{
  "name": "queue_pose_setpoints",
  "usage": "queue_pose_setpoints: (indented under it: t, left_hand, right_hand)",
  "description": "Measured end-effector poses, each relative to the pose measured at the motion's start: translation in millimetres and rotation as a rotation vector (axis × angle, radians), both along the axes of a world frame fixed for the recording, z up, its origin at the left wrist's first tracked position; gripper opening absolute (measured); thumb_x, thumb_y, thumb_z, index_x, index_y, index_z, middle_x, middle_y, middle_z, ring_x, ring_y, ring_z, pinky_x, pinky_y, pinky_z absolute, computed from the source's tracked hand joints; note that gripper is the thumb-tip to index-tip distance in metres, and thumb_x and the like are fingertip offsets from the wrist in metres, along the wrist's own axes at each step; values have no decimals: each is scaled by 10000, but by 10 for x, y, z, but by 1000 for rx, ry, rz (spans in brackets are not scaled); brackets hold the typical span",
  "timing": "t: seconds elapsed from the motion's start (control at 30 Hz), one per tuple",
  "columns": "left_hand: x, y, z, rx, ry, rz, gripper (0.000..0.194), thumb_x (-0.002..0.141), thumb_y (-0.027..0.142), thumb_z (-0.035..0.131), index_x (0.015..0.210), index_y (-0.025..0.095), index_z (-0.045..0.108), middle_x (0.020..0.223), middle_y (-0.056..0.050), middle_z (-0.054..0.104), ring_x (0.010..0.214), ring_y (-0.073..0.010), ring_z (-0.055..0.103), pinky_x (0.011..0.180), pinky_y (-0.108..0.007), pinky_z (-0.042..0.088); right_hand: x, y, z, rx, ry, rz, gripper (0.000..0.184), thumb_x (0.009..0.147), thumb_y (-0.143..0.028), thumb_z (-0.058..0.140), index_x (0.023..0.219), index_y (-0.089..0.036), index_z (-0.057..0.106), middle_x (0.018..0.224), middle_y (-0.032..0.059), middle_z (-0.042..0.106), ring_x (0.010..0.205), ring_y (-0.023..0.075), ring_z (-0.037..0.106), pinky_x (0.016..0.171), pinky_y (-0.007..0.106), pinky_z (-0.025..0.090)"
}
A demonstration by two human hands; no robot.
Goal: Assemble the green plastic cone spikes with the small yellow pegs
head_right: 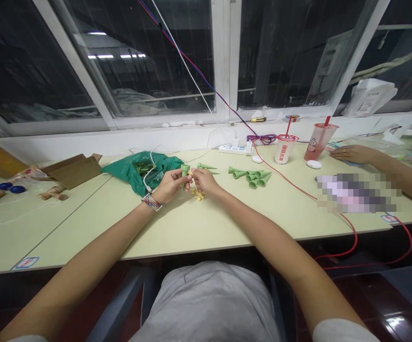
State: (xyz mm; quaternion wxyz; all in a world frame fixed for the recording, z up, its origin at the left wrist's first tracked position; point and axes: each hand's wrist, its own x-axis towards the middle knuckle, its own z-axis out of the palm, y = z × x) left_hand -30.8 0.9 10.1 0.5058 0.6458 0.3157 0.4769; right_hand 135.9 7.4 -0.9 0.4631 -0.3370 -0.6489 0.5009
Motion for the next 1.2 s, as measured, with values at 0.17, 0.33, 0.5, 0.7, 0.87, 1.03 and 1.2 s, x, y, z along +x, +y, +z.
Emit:
queue_pose_setpoints:
  t: [0.17, 0.33, 0.5, 0.7, 0.87, 1.03, 1.2]
  left_hand:
    - [-23, -3, 8, -45, 4, -37, 331, 728, 360, 901, 793, 121, 681, 710, -33, 688, 553, -126, 633, 531, -241, 496]
    - [-50, 4, 10, -285, -115, -138, 349, 711, 354, 905, 749, 122, 647, 696, -16, 643, 507, -83, 561, 474, -216, 442]
    - [-30, 0, -4, -151, -69, -58, 365, 731, 367, 900, 778, 144, 616, 710, -4, 650, 533, -93, 593, 499, -214, 445]
    - [5, -24, 12, -12, 21, -3, 363, 727, 370, 900, 888, 143, 667, 704, 2, 657, 562, -121, 623, 559, -240, 493]
    - [11, -33, 37, -236, -86, -95, 320, 742, 354, 873, 765, 131, 645, 703, -11, 638, 544, -96, 583, 541, -231, 484]
    - [9, -37, 60, -270, -101, -130, 310, 748, 352, 870, 782, 116, 672, 707, -9, 632, 540, -87, 570, 536, -225, 484]
    - [34, -15, 43, -139, -85, -58, 366, 733, 389, 892, 798, 131, 641, 715, -4, 646, 549, -92, 597, 558, -225, 501]
  right_hand:
    - [13, -49, 25, -5, -102, -69, 412, 1041, -456, 383, 686, -249, 359, 548, -49, 341, 494, 140, 335, 541, 273, 352]
    - [83, -155, 5, 637, -435, -298, 308, 1053, -390, 376, 816, -227, 487, 826, 43, 603, 740, 185, 510, 709, 294, 381]
    - [28, -51, -33, 413, -204, -186, 410, 1051, -494, 375, 762, -224, 483, 698, 4, 542, 654, 161, 477, 667, 289, 390]
    - [6, 36, -5, -38, -57, -2, 465, 1025, -554, 404, 674, -258, 329, 551, -62, 315, 483, 133, 282, 509, 279, 309]
    - [101, -79, 1, 488, -431, -278, 361, 1067, -413, 383, 784, -225, 507, 763, 31, 603, 707, 187, 512, 665, 284, 350]
    - [115, -118, -33, 617, -546, -315, 288, 1079, -365, 352, 898, -226, 527, 826, 45, 640, 722, 195, 539, 690, 290, 351]
    - [20, -46, -53, 369, -150, -214, 368, 1041, -408, 396, 742, -224, 503, 672, 5, 574, 676, 173, 533, 673, 281, 396]
